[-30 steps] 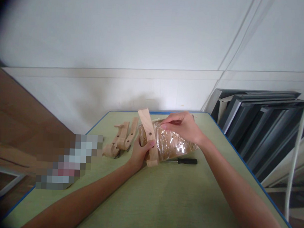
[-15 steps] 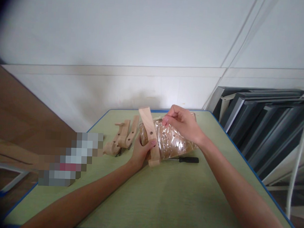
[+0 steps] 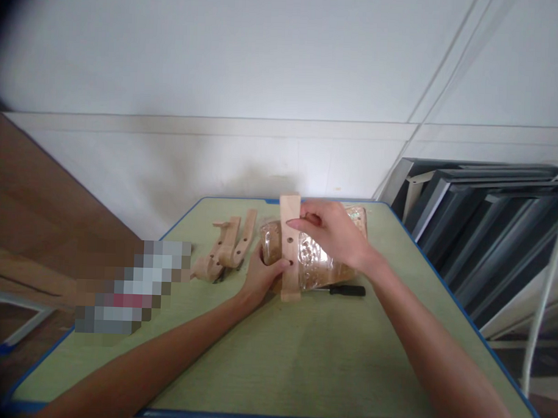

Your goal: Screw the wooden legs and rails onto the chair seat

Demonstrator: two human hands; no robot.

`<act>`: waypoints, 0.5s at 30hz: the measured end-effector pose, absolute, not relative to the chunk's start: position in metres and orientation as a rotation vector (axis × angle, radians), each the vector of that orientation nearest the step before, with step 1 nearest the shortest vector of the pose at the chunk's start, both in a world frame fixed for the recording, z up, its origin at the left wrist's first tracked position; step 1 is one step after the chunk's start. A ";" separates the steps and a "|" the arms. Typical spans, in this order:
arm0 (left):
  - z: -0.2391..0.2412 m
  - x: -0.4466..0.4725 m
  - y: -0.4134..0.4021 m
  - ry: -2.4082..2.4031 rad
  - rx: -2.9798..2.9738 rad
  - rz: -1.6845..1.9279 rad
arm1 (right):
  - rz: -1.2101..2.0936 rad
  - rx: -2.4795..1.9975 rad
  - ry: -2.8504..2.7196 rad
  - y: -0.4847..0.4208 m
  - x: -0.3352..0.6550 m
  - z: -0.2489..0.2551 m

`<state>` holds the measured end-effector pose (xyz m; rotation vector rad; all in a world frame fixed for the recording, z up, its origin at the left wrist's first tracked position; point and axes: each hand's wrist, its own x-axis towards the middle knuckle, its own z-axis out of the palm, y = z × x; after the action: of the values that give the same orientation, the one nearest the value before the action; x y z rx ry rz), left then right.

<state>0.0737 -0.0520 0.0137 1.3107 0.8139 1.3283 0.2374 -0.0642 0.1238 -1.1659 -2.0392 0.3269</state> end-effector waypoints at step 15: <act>0.017 0.074 -0.052 0.769 1.280 1.325 | 0.418 -1.154 -1.911 -0.058 0.248 0.123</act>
<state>0.0740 -0.0524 0.0167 1.2796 0.7687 1.3246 0.2480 -0.0582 0.1233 -1.1541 -1.9108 0.4180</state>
